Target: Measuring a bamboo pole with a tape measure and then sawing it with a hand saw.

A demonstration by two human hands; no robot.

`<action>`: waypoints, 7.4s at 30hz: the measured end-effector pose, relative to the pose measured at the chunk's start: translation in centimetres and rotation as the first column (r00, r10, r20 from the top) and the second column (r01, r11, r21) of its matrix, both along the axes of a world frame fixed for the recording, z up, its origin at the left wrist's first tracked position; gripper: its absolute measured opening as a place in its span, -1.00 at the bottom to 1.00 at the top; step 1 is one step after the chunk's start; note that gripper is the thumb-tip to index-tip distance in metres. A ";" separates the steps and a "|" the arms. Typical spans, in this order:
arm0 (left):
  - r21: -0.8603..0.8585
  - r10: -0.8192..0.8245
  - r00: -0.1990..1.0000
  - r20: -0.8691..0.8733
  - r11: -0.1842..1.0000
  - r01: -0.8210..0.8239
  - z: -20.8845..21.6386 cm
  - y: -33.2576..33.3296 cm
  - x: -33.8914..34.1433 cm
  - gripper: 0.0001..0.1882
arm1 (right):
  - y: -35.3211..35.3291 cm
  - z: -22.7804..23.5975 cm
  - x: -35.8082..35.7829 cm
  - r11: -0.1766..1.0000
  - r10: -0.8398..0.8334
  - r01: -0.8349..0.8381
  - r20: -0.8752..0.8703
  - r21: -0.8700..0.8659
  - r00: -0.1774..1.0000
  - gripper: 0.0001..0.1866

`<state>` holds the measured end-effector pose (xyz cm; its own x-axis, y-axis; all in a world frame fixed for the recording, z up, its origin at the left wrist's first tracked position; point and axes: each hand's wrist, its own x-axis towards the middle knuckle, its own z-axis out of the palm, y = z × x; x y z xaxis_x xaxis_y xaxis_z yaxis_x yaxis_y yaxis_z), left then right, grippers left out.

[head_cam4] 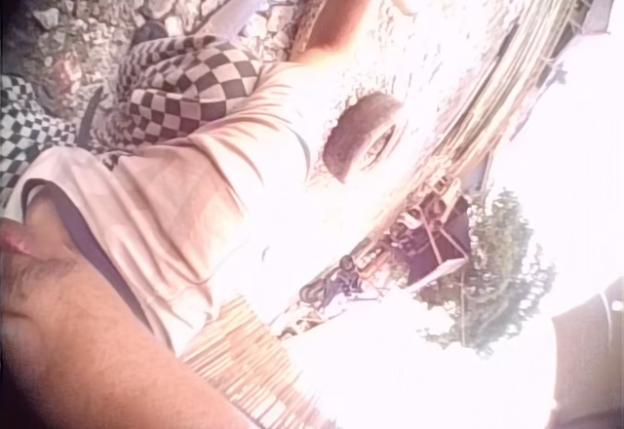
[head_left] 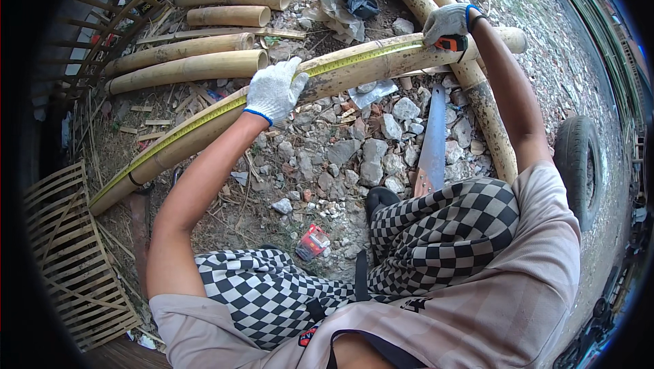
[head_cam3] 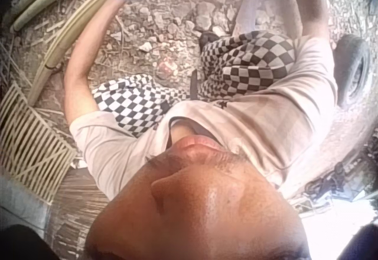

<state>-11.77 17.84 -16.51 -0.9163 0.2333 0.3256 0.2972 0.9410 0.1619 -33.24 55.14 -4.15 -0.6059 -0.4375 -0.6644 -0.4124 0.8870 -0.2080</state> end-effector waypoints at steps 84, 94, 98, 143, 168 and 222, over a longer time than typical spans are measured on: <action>0.004 -0.020 0.783 0.621 1.000 0.023 4.1 17.5 -12.9 -0.32 | 0.3 -4.8 3.8 0.921 0.076 -0.205 -0.362 -0.330 0.929 -0.69; -0.066 -0.001 0.753 0.658 0.996 0.060 4.9 17.3 -13.1 -0.27 | 7.1 -3.1 0.8 0.991 -0.005 -0.083 -0.637 -0.108 0.771 -0.77; -0.087 0.007 0.750 0.662 0.994 0.068 5.4 17.5 -13.2 -0.26 | 15.5 -0.6 2.1 0.970 -0.242 0.192 -0.562 -0.149 0.791 -0.72; -0.125 -0.009 0.800 0.600 0.987 0.105 5.2 17.4 -13.0 -0.35 | 30.0 6.4 24.5 0.729 -0.458 0.651 -0.858 -0.212 0.233 -0.67; -0.250 -0.022 0.895 0.446 0.957 0.148 4.4 16.7 -13.5 -0.31 | 11.2 -10.3 32.2 0.552 -0.693 0.518 -0.015 -0.653 0.721 -0.81; 0.162 -0.084 0.700 0.710 0.986 -0.046 2.2 16.4 -14.5 0.00 | 14.3 -25.6 45.9 0.655 -0.633 0.345 -0.238 -0.672 0.737 -0.62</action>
<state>-26.23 34.25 -14.35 -0.8838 0.2599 -0.3891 0.0496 0.8789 0.4745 12.63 69.44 -29.79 -0.9838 -0.1773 -0.0272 -0.1184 0.7559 -0.6439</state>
